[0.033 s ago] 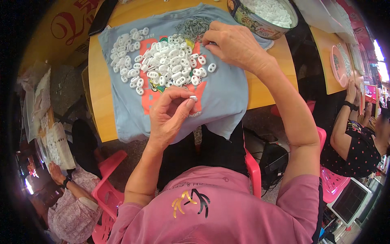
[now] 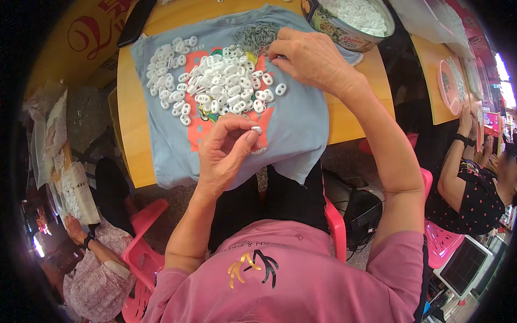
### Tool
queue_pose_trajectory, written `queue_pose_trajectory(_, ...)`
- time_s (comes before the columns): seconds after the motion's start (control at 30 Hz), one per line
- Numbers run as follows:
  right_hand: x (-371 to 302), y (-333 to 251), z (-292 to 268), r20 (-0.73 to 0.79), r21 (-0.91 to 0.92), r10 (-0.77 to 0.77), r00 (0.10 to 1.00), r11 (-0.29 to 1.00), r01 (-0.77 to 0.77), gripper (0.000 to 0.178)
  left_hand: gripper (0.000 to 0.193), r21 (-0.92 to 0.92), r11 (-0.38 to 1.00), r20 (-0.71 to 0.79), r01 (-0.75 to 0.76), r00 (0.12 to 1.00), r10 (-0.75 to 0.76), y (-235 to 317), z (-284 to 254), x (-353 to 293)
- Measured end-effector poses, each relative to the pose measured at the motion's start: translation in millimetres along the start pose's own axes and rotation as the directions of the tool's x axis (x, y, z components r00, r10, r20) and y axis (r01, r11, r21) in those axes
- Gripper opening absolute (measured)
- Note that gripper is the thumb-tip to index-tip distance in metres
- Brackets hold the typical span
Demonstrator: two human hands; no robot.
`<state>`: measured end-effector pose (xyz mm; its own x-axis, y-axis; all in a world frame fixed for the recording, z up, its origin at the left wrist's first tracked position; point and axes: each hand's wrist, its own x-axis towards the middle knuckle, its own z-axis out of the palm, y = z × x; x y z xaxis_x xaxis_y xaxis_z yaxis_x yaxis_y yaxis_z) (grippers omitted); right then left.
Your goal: Manually assembling small white plastic components by inserting metal pins into them.
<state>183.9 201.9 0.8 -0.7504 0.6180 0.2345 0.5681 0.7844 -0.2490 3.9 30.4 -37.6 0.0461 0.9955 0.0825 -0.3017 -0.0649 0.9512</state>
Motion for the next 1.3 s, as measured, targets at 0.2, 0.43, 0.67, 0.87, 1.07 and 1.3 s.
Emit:
queue_pose_trajectory(0.2, 6, -2, 1, 0.027, -0.049, -0.04, 0.999, 0.998, 0.041, 0.01, 0.01, -0.001, 0.999, -0.004, 0.038, 0.999, -0.038, 3, 1, -1)
queue_pose_trajectory(0.43, 13, -9, 1, 0.089, -0.137, 0.041, 0.995, 0.99, -0.028, 0.015, 0.009, -0.015, 0.999, -0.004, 0.043, 0.999, -0.043, 2, 1, 0)
queue_pose_trajectory(0.67, 13, -5, 12, 0.039, -0.09, 0.021, 0.999, 0.996, -0.017, 0.015, 0.009, 0.007, 1.0, -0.01, 0.029, 1.0, -0.029, 3, 2, 0)
queue_pose_trajectory(0.87, 11, -15, 9, 0.016, -0.136, 0.007, 1.0, 0.991, -0.005, 0.014, 0.008, -0.009, 0.999, -0.021, 0.045, 0.999, -0.045, 3, 2, -2)
queue_pose_trajectory(1.07, 4, -14, 4, -0.153, 0.178, 0.036, 0.988, 0.984, -0.008, 0.015, 0.01, 0.003, 0.999, -0.033, 0.045, 0.998, -0.045, -2, -1, -4)
queue_pose_trajectory(1.3, -29, -41, -1, -0.082, 0.53, 0.308, 0.948, 0.819, -0.221, 0.019, 0.016, -0.114, 0.991, -0.126, 0.072, 0.988, -0.087, 1, 1, 1)
